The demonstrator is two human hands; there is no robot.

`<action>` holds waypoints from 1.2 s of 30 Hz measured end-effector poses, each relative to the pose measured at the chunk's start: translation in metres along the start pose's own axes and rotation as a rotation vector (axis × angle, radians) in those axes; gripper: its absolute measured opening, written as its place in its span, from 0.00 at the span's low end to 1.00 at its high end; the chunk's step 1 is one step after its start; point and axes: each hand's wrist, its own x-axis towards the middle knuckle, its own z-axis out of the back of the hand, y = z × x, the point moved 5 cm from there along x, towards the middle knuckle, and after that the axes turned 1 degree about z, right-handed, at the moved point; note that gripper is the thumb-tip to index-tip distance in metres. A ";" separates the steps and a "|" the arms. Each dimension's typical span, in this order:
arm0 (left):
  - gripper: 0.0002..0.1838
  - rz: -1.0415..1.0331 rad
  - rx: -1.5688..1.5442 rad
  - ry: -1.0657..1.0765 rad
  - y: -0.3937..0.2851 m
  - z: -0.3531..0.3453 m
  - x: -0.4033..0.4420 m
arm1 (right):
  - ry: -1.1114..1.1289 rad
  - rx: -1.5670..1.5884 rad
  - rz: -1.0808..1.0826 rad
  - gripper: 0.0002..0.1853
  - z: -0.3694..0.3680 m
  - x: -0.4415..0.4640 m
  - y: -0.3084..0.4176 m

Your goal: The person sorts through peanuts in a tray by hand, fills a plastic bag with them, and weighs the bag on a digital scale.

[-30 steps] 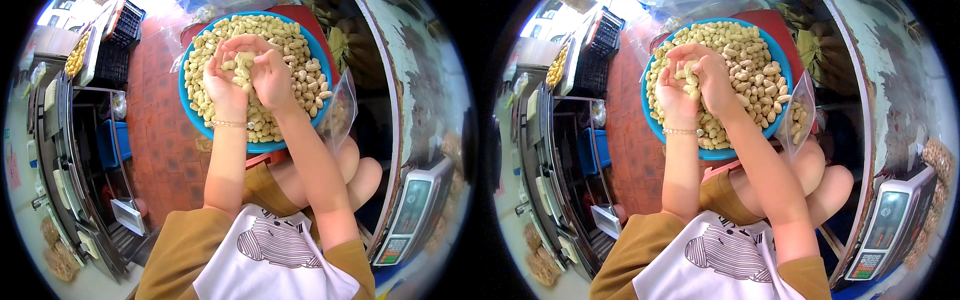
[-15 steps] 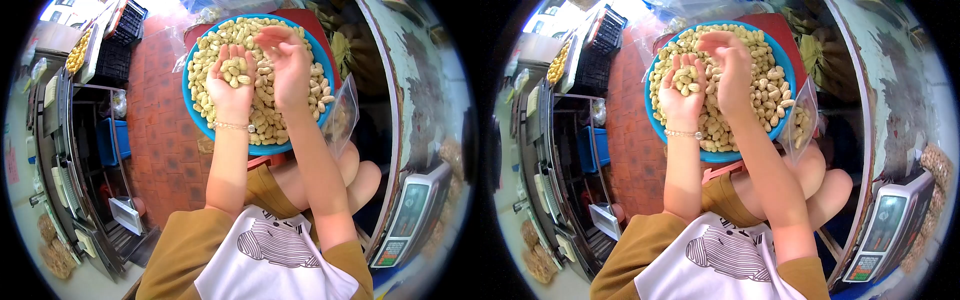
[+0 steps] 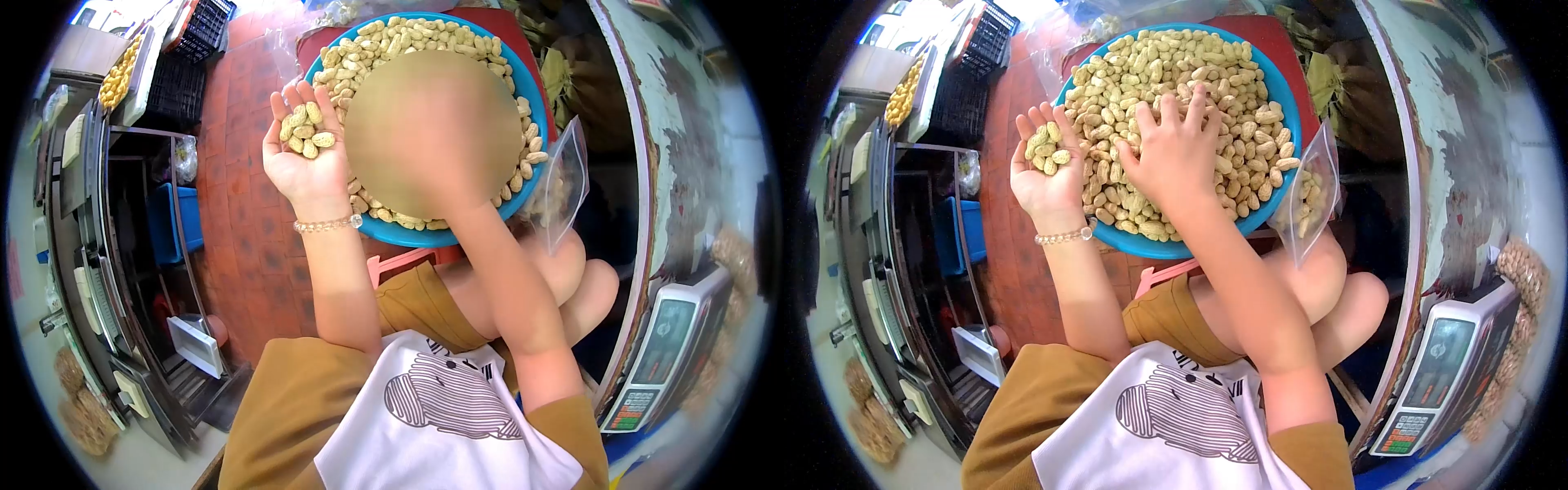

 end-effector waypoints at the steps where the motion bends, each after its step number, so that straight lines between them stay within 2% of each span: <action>1: 0.17 -0.010 -0.001 -0.025 -0.003 0.004 0.000 | 0.005 -0.018 -0.010 0.24 0.000 -0.001 0.003; 2: 0.17 -0.018 -0.001 -0.049 -0.005 0.007 0.000 | -0.060 -0.041 0.008 0.22 0.002 -0.001 0.006; 5: 0.17 -0.020 -0.004 -0.085 -0.007 0.014 0.000 | 0.019 -0.019 -0.056 0.22 0.014 -0.001 0.005; 11: 0.18 0.033 0.043 -0.070 0.000 0.020 -0.003 | -0.211 -0.051 0.015 0.21 0.012 0.009 -0.003; 14: 0.18 0.014 0.062 -0.136 0.005 0.020 -0.006 | -0.188 -0.058 0.029 0.19 0.007 0.015 -0.009; 20: 0.17 0.003 0.095 -0.180 0.004 0.022 -0.011 | 0.016 -0.101 -0.031 0.17 0.011 0.016 -0.006; 23: 0.18 -0.003 0.121 -0.186 0.005 0.021 -0.011 | -0.055 -0.051 -0.019 0.16 0.008 0.015 -0.008; 29: 0.18 0.080 0.111 -0.100 0.007 0.027 -0.007 | 0.016 -0.053 -0.035 0.15 0.003 0.021 -0.011; 32: 0.19 0.141 0.080 -0.027 0.010 0.026 -0.009 | -0.051 -0.002 -0.012 0.16 0.007 0.019 -0.013; 35: 0.19 0.111 0.113 -0.038 0.008 0.028 -0.006 | -0.098 0.057 0.006 0.15 0.011 0.020 -0.015; 36: 0.18 0.117 0.114 -0.032 0.009 0.028 -0.006 | -0.194 0.077 0.025 0.14 0.012 0.020 -0.016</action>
